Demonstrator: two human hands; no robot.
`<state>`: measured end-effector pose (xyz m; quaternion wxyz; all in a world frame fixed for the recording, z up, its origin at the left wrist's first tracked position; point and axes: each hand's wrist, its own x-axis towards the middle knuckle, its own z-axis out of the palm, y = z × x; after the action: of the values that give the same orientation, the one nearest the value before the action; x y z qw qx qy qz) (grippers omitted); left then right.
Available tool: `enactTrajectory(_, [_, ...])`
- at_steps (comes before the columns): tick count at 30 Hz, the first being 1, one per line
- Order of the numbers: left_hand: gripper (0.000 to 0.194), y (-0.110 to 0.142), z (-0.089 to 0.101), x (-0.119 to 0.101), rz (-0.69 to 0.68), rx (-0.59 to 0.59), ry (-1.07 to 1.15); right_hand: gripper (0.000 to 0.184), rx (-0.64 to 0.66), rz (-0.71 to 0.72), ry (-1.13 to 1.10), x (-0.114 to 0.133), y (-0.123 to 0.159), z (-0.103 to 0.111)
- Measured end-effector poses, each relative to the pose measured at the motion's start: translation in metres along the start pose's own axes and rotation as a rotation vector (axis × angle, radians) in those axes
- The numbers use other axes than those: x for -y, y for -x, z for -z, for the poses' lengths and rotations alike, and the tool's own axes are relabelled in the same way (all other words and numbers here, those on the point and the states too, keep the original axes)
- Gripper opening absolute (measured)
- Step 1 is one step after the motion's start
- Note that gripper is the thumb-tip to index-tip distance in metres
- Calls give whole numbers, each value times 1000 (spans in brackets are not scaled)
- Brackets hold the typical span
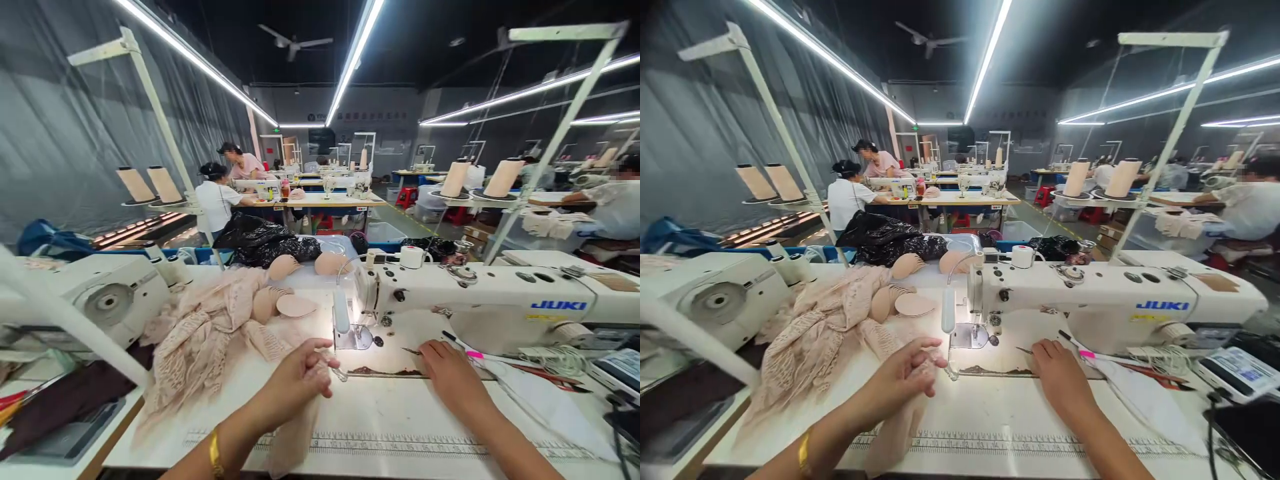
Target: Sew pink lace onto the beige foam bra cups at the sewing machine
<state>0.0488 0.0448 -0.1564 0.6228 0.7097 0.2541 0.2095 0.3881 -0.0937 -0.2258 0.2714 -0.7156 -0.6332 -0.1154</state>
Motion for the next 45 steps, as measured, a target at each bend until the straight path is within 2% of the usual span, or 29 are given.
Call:
enactTrajectory(4, [76, -5, -17, 2, 85, 56, 206, 29, 48, -7, -239, 59, 15, -5])
enactTrajectory(6, [79, -6, -21, 1, 92, 59, 251, 27, 23, 109, -247, 90, 18, -2])
enactTrajectory(8, [81, -6, -23, -1, 82, 65, 269, 29, -12, 203, -147, 113, 15, -2])
enactTrajectory(12, [82, -4, -24, -3, 75, 76, 262, 36, -100, 271, 49, 133, 3, -10])
enactTrajectory(15, [84, -3, -29, -3, 95, 68, 270, 39, -151, 267, 43, 139, -1, -21])
enactTrajectory(17, [88, -2, -33, -3, 96, 76, 278, 39, -121, 240, -8, 142, 1, -25])
enactTrajectory(20, [90, 3, -21, -11, 102, 84, 193, 37, -40, 168, -77, 132, 10, -23])
enactTrajectory(22, [80, 12, 9, -25, 109, 35, 5, 35, -8, 102, -48, 108, 20, -17])
enactTrajectory(23, [70, 18, 30, -34, 100, -32, -127, 35, 11, 71, -8, 90, 25, -13])
enactTrajectory(24, [59, 24, 53, -44, 81, -129, -313, 36, 34, 45, 37, 70, 31, -9])
enactTrajectory(25, [50, 31, 76, -53, 40, -302, -533, 37, 49, 50, 72, 49, 36, -4])
enactTrajectory(26, [46, 36, 97, -61, -29, -524, -741, 37, 51, 69, 108, 28, 40, 0])
enactTrajectory(27, [47, 40, 114, -66, -107, -689, -903, 38, 43, 100, 149, 9, 43, 3])
enactTrajectory(28, [47, 41, 125, -69, -176, -782, -1016, 42, -6, 110, 197, -5, 45, 6])
enactTrajectory(29, [47, 39, 128, -69, -234, -803, -1077, 44, -27, 131, 225, -15, 45, 8])
enactTrajectory(30, [45, 33, 124, -65, -274, -740, -1091, 45, -43, 142, 227, -18, 43, 8])
enactTrajectory(31, [42, 24, 113, -59, -293, -617, -1062, 45, -44, 153, 194, -15, 40, 7])
enactTrajectory(34, [34, -17, 58, -34, -241, -149, -928, 40, 40, 148, -74, 20, 28, -3])
enactTrajectory(35, [31, -32, 38, -26, -194, -16, -909, 39, 58, 89, -160, 36, 23, -8])
enactTrajectory(36, [24, -46, 21, -20, -181, 58, -901, 40, 86, 42, -238, 51, 19, -12])
enactTrajectory(38, [16, -66, -5, -15, -157, 133, -870, 46, 169, -65, -386, 77, 12, -20])
enactTrajectory(40, [15, -74, -17, -19, -140, 157, -813, 55, 223, -199, -541, 96, 7, -22])
enactTrajectory(43, [19, -65, -20, -34, -115, 188, -678, 73, 238, -418, -870, 116, -1, -17])
enactTrajectory(45, [30, -51, -18, -43, -72, 173, -463, 66, 249, -452, -1141, 127, -6, -11])
